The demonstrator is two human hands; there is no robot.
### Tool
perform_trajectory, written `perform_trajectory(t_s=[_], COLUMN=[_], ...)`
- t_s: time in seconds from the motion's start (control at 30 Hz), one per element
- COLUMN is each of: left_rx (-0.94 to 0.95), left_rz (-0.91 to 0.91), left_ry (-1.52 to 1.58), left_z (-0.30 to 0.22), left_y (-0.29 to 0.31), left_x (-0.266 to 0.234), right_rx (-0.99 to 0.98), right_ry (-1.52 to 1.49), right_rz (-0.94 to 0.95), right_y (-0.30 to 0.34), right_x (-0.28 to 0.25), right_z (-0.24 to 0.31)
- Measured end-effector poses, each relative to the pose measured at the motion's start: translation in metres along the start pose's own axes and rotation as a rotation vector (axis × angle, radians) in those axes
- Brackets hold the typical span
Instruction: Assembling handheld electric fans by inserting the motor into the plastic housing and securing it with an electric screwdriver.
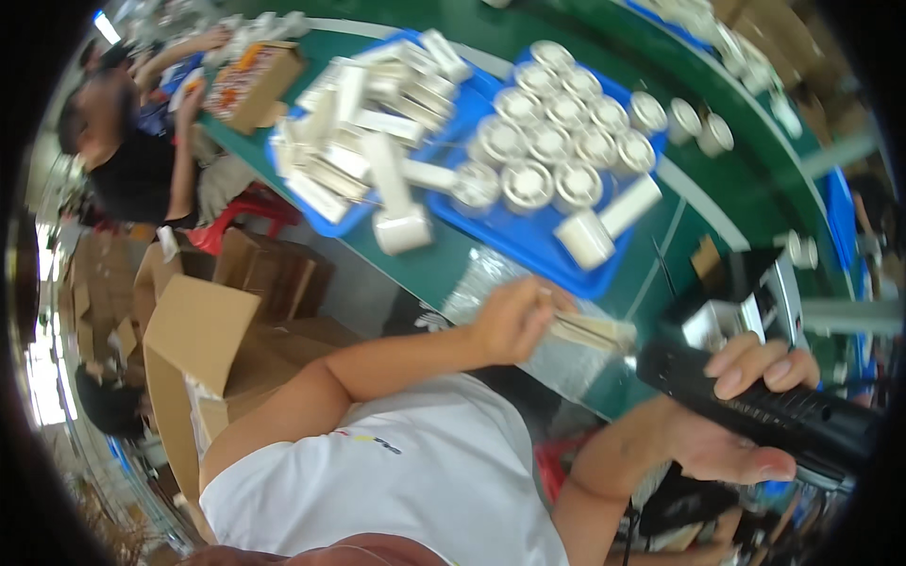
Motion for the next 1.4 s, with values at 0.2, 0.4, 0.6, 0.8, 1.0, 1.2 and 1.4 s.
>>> perform_trajectory(t_s=[0.2,0.4,0.6,0.8,1.0,1.2,1.4], left_rx=[-0.036,-0.109,-0.052,0.002,-0.009,0.012,0.068], left_rz=[-0.012,-0.075,0.032,0.032,0.065,0.093,0.092], left_ry=[-0.136,-0.105,-0.038,-0.035,-0.141,-0.106,-0.121], left_z=[0.003,0.006,0.008,0.003,0.000,0.001,-0.005], left_y=[0.006,0.003,-0.007,0.004,0.001,-0.003,-0.003], left_x=[0.002,-0.018,-0.001,-0.003,0.004,0.003,0.002], right_rx=[-0.136,-0.203,-0.423,-0.373,-0.376,-0.499,-0.243], right_ry=[0.044,0.814,0.984,0.715,0.957,1.058,0.704], right_rz=[-0.112,-0.129,0.031,0.084,0.041,0.245,0.094], right_y=[-0.036,-0.063,-0.094,-0.081,-0.075,-0.086,-0.089], right_x=[-0.001,-0.022,-0.042,-0.064,-0.031,-0.032,-0.066], right_z=[0.059,0.081,0.068,0.054,0.082,0.052,0.062])
Point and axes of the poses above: each hand's wrist, its own y-axis away from the middle knuckle, its own x-axis out of the palm, z = x × y, the point moved 10 cm from there along -y, towards the middle knuckle, and after that the axes turned 12 degrees about -x, right-handed, at the moved point
